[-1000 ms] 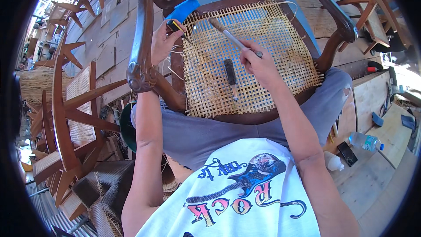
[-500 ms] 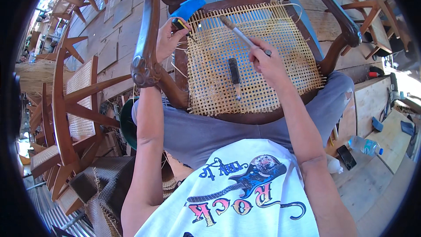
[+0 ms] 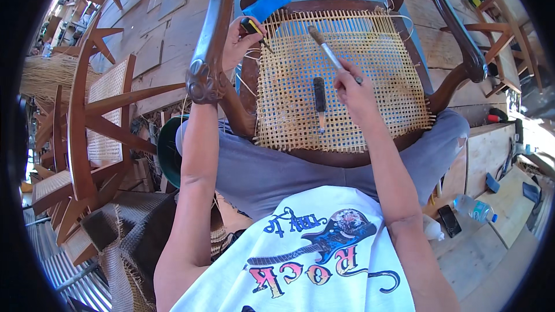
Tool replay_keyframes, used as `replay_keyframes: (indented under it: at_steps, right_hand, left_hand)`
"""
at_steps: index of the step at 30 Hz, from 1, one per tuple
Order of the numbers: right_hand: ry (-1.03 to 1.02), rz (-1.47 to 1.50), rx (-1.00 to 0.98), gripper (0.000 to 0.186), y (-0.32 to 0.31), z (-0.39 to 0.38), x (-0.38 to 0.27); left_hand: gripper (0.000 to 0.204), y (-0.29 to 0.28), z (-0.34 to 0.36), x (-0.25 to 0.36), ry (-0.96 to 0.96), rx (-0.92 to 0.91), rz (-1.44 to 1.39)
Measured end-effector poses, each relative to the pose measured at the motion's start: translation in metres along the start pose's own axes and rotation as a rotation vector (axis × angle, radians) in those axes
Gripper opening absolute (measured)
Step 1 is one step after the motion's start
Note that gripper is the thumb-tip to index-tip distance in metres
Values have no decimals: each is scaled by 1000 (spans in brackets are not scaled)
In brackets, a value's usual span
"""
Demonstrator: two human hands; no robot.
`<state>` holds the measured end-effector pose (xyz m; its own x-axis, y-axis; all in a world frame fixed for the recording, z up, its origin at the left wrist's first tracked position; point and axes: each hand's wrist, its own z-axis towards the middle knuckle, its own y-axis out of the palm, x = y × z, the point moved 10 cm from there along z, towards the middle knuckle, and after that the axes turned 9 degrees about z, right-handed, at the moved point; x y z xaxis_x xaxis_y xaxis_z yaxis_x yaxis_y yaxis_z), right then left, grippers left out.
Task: Repairing or weaving a cane seat on a wooden chair.
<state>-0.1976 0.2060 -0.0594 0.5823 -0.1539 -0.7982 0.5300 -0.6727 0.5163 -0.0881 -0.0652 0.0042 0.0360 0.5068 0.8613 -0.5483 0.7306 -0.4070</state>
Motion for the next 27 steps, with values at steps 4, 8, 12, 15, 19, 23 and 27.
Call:
replay_keyframes:
  at_steps: [4, 8, 12, 15, 19, 23, 27]
  right_hand:
    - [-32, -7, 5, 38, 2, 1, -12]
    - [-29, -115, 9, 38, 13, -1, 3]
    - [92, -162, -177, 37, 25, -14, 15]
    - [32, -71, -89, 37, 13, -7, 5]
    - [-57, -45, -11, 38, 11, -5, -1]
    - [-73, -52, -16, 38, 17, -11, 1]
    - [-84, -61, 6, 41, 14, -9, -1]
  left_hand:
    - [20, 11, -2, 13, 0, -48, 150]
    - [20, 11, -4, 26, 37, -77, 208]
    - [20, 8, -7, 9, -14, -72, -6]
    - [19, 4, -13, -5, -62, -45, 106]
    - [18, 1, -14, -2, -42, -46, 175]
    - [19, 0, -15, 5, -13, -16, 206]
    - [22, 5, -16, 19, 93, 37, 534]
